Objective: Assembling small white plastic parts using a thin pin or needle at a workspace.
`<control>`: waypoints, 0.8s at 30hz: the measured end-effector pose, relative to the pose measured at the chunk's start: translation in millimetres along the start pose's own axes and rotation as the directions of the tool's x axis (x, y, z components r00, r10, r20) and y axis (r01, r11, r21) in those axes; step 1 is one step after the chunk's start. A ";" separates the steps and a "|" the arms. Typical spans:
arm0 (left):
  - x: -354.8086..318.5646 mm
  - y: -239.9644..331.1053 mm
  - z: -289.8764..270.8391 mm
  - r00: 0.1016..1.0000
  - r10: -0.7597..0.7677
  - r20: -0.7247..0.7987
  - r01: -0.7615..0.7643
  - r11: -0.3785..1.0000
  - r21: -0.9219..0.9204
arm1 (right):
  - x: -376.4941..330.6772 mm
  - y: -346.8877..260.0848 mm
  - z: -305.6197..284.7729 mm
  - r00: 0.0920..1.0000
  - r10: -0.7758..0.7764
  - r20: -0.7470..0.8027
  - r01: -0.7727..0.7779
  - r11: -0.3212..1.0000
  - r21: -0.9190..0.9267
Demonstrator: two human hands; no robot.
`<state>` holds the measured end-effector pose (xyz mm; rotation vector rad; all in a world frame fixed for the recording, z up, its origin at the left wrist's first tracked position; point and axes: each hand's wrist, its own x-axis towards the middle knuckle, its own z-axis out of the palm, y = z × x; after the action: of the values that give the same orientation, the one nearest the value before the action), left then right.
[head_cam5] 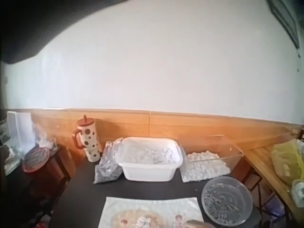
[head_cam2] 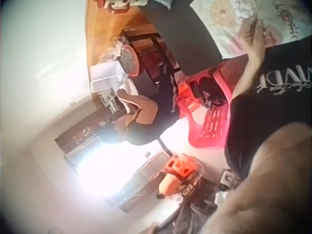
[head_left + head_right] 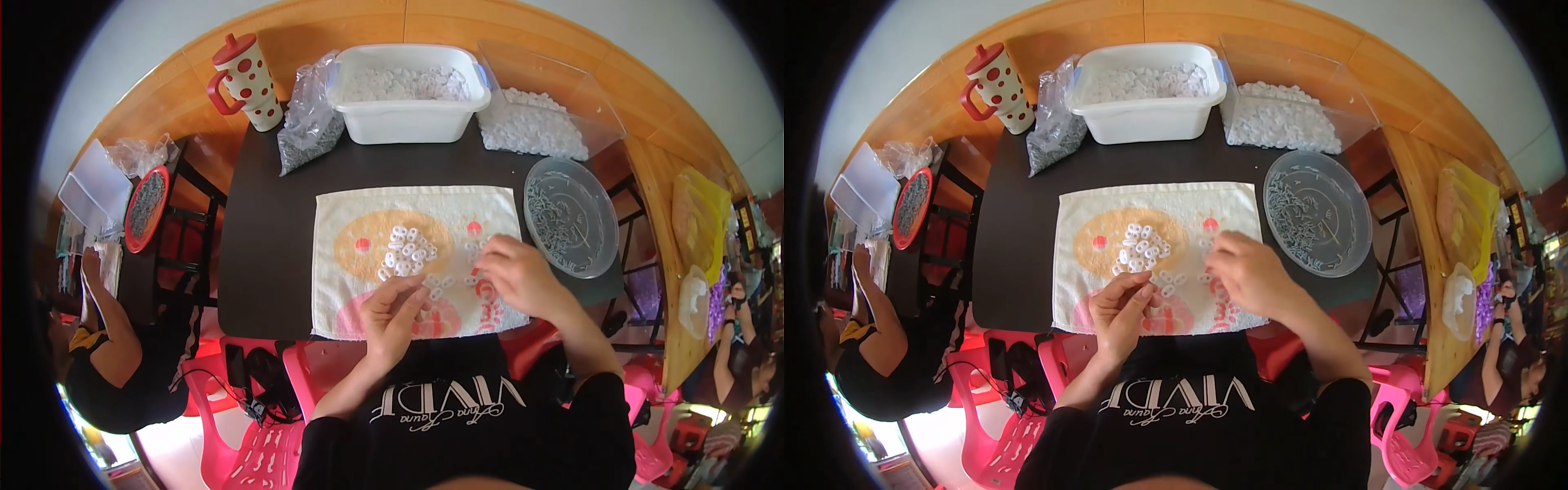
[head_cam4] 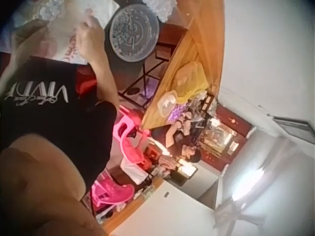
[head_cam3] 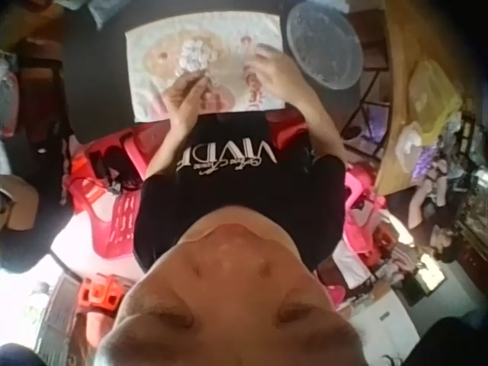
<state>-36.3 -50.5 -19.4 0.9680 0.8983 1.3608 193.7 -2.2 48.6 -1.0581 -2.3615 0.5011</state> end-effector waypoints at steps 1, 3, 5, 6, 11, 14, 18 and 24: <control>-0.4 0.1 -0.9 1.000 0.006 0.010 -0.007 1.000 0.014 | -5.7 -2.7 6.9 1.000 0.022 0.008 -0.022 0.999 -0.023; 0.3 -0.2 -0.4 1.000 0.007 0.018 -0.007 1.000 0.014 | -11.9 -7.2 16.4 0.999 0.047 0.014 -0.046 0.998 -0.045; 0.2 0.0 1.1 1.000 0.013 0.025 -0.014 1.000 0.016 | -13.6 -10.9 24.3 0.995 0.080 -0.063 -0.091 0.974 -0.205; -0.1 0.1 2.6 1.000 0.016 0.017 -0.017 0.999 0.044 | -15.4 -10.4 27.8 0.995 0.077 -0.064 -0.089 0.975 -0.201; -3.6 4.9 4.7 0.998 0.054 0.015 -0.055 0.993 0.109 | -24.8 -6.4 34.2 0.998 -0.032 -0.063 0.018 0.978 -0.209; -1.8 32.1 -0.6 0.954 0.282 0.098 -0.298 0.875 0.380 | -25.5 -5.4 31.4 0.992 0.027 -0.125 -0.039 0.994 -0.101; -29.3 131.1 -17.6 0.344 0.911 -0.227 -0.898 0.390 0.206 | -14.9 -1.0 21.3 0.977 0.085 -0.195 -0.128 0.968 -0.217; -19.9 213.4 9.5 -0.182 0.943 0.279 -0.983 -0.166 -0.081 | -6.2 6.5 24.5 0.981 0.037 -0.193 -0.097 0.947 -0.308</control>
<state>-104.9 -75.8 182.3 2.2020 -0.3079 2.3857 186.9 -6.0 23.7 -1.2703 -2.2918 0.0398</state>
